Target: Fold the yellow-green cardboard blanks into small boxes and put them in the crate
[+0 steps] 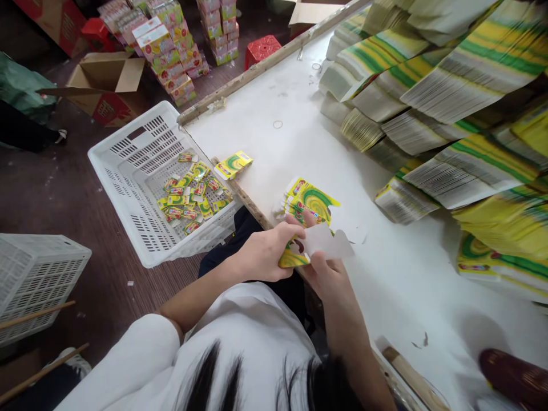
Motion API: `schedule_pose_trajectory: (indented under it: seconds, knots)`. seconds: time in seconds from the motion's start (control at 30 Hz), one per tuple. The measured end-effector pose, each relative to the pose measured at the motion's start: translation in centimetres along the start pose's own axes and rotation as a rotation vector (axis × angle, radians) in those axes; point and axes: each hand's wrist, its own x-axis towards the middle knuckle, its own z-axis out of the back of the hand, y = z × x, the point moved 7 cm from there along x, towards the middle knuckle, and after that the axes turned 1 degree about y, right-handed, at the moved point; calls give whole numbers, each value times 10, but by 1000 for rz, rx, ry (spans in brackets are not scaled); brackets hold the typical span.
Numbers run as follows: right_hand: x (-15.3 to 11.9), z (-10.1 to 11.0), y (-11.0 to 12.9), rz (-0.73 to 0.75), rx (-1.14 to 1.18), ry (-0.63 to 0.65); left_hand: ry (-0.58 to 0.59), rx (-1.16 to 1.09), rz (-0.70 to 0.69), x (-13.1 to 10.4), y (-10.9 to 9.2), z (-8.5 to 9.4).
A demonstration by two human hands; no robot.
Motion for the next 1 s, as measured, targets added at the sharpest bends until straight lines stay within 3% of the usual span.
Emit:
schedule_pose_trajectory:
  seconds: [0.1, 0.2, 0.33, 0.5, 0.67, 0.8, 0.87, 0.93, 1.0]
  knots:
    - [-3, -1, 17, 228, -449, -39, 8, -66, 33, 4, 8, -1]
    - [-4, -2, 29, 381, -701, -112, -156, -49, 1, 6, 8, 9]
    - [-3, 17, 32, 406, -558, -341, -371, 93, 70, 2, 6, 33]
    - [1, 10, 39, 468, -808, -136, -428, 80, 29, -5, 6, 53]
    - [1, 10, 48, 426, -857, 19, -369, 137, -61, -5, 0, 52]
    - [3, 11, 43, 370, -691, -194, -403, 209, -54, -5, -9, 52]
    - [5, 11, 32, 336, -581, -228, -390, 202, -4, -8, -3, 56]
    - [8, 20, 24, 329, -569, -274, -452, 223, 100, -16, 16, 72]
    - [9, 44, 21, 332, -702, -434, -657, 319, 256, -33, 41, 101]
